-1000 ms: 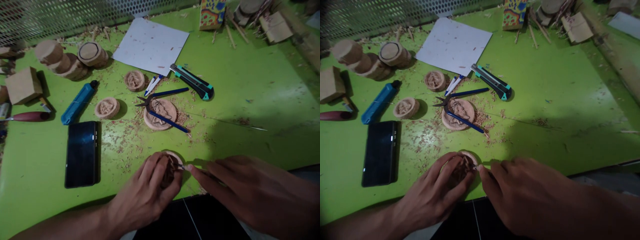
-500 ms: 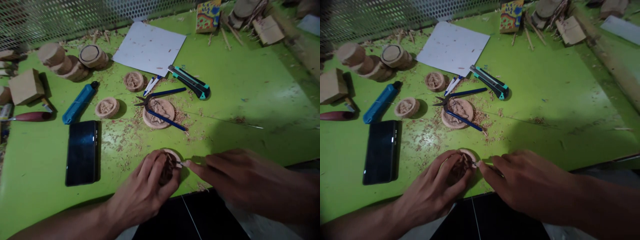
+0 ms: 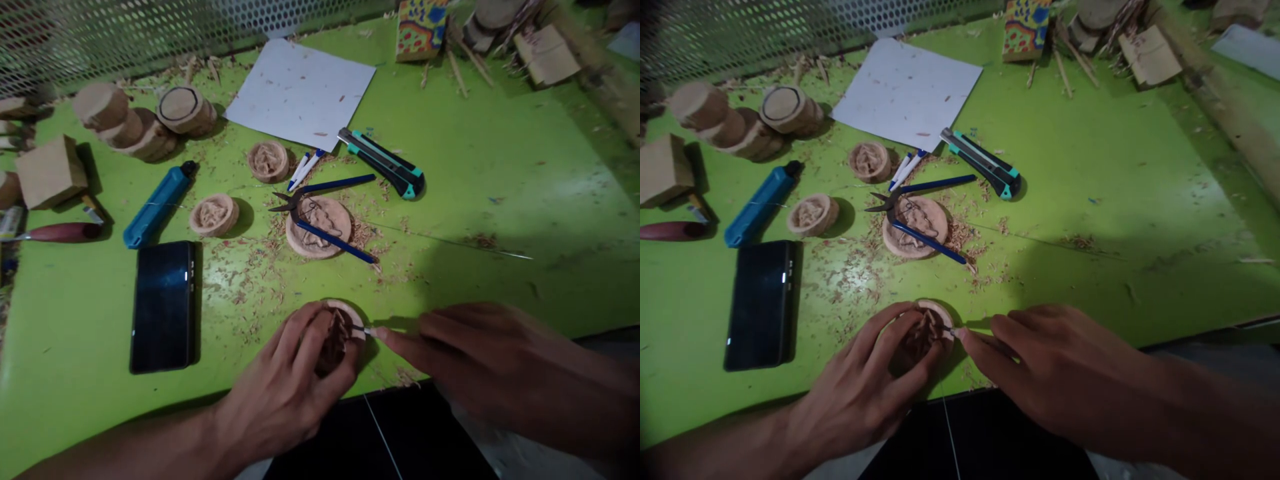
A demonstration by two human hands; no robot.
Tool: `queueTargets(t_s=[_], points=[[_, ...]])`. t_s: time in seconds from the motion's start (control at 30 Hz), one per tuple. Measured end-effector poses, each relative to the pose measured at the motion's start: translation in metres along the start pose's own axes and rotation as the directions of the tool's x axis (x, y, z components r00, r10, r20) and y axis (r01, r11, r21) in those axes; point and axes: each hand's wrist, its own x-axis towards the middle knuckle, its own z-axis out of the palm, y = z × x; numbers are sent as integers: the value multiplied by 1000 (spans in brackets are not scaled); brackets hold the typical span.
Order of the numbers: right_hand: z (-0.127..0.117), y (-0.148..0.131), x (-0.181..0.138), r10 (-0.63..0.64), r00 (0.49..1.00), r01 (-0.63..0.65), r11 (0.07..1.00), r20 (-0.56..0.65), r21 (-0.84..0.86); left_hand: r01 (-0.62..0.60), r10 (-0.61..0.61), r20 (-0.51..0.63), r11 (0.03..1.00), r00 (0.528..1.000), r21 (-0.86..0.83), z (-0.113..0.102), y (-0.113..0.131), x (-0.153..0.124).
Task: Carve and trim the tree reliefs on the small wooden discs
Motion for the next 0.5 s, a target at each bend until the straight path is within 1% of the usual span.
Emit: queueTargets(t_s=[0.23,0.5], points=[[3,0,-1,7,999,-5,997,-38,74,15,-17,-43,999,999,-52,2,2,0],[3,1,2,-11,1000,12,999,-28,43,55,-59,-42,995,997,-83,5,3,0]])
